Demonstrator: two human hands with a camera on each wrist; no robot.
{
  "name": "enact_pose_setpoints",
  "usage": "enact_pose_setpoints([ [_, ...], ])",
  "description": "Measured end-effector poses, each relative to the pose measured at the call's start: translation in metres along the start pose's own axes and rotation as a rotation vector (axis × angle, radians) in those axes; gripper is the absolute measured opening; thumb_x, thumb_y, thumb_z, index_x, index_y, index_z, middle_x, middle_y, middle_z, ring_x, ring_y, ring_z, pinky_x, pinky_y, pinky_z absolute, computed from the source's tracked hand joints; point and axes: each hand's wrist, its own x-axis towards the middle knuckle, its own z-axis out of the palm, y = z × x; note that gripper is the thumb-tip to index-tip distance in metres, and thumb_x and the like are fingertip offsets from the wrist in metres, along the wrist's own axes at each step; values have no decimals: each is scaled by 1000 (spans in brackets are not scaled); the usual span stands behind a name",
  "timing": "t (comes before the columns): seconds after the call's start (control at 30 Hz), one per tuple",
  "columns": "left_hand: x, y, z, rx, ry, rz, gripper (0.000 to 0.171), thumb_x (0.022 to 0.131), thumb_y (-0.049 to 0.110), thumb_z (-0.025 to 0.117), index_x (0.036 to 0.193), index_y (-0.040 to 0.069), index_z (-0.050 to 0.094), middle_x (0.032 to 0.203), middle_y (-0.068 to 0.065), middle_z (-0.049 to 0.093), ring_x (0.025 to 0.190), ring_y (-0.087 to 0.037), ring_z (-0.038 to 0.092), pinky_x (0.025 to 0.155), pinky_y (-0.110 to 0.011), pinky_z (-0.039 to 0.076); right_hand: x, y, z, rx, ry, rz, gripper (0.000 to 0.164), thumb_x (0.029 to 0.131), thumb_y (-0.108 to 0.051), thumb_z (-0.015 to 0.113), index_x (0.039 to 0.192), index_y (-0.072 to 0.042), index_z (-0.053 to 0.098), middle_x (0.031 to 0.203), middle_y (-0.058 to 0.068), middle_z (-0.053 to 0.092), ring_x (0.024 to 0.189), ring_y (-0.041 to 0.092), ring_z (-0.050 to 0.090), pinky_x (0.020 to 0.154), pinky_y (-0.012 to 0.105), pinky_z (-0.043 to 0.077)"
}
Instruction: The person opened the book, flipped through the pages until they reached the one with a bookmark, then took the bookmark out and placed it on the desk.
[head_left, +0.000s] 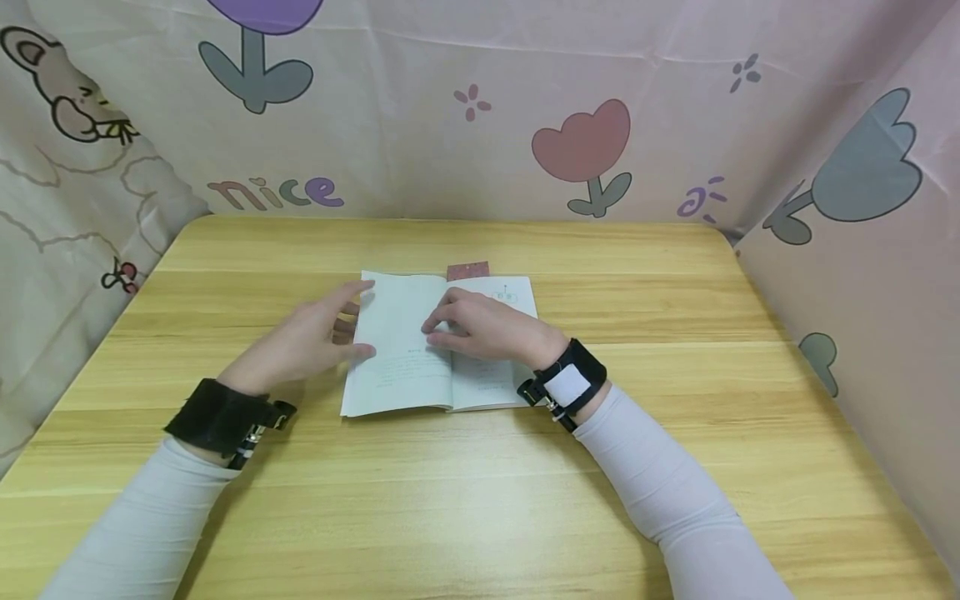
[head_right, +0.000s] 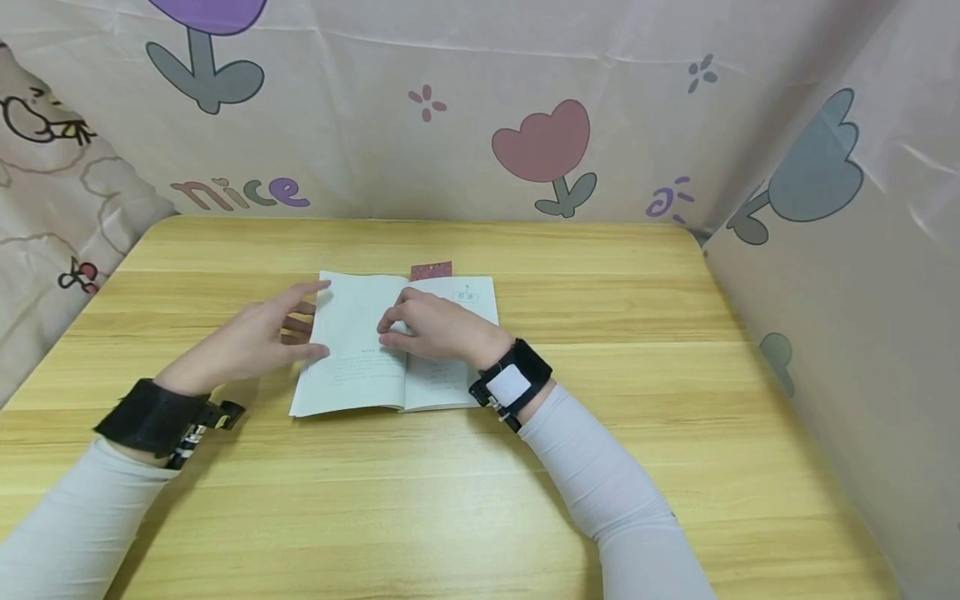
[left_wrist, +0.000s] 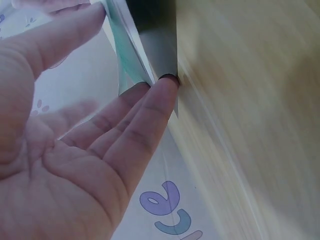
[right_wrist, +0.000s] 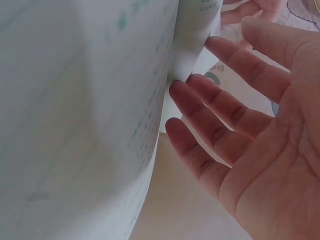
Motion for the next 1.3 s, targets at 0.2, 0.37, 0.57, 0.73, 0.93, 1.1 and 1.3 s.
enact_pose_setpoints([
  [0.2, 0, 2, 1, 76, -32, -7, 58, 84, 34, 73, 133, 7, 57, 122, -11, 60, 99, -25, 59, 82, -43, 50, 1, 1, 0, 20, -7, 15, 28, 96, -34, 58, 116, -18, 71, 112, -2, 56, 91, 8, 50, 77, 18, 42],
  [0.37, 0, 3, 2, 112, -28, -1, 59, 82, 36, 75, 130, 6, 60, 116, -8, 61, 94, -22, 59, 78, -40, 50, 1, 1, -2, 46, -19, 12, 29, 97, -33, 57, 117, -17, 70, 114, 0, 57, 94, 9, 50, 79, 18, 41],
  [0.57, -1, 3, 3, 130, -24, -5, 60, 82, 37, 75, 131, 6, 60, 117, -8, 60, 94, -23, 58, 78, -39, 50, -1, 5, -6, 82, -14, 26, 29, 97, -33, 55, 117, -18, 70, 116, -3, 56, 98, 10, 53, 81, 19, 42],
  [0.73, -1, 3, 4, 138, -20, -8, 60, 81, 36, 76, 131, 6, 60, 115, -8, 60, 93, -23, 57, 78, -39, 50, -4, 14, -13, 83, 25, 42, 30, 97, -32, 56, 119, -15, 69, 126, 0, 56, 109, 12, 52, 86, 22, 42],
  [0.93, -1, 3, 5, 139, -16, -7, 59, 81, 34, 76, 130, 5, 60, 113, -8, 60, 92, -24, 57, 77, -39, 50, -9, 30, -21, 101, 65, 64, 40, 93, -28, 64, 128, -8, 62, 148, -3, 38, 130, 17, 38, 99, 29, 36],
  [1.1, 0, 3, 6, 132, -19, -10, 59, 81, 33, 76, 130, 6, 59, 117, -9, 59, 94, -24, 57, 79, -39, 50, -15, 45, -26, 126, 101, 96, 65, 83, -19, 76, 141, -31, 49, 142, -17, 41, 117, 19, 44, 96, 31, 34],
  [1.3, 0, 5, 5, 126, -21, -12, 58, 82, 32, 76, 131, 5, 59, 120, -11, 58, 97, -25, 58, 80, -41, 50, -20, 59, -26, 50, 74, 309, 71, 83, -31, 75, 146, -17, 44, 136, 8, 46, 110, 22, 45, 93, 37, 39],
])
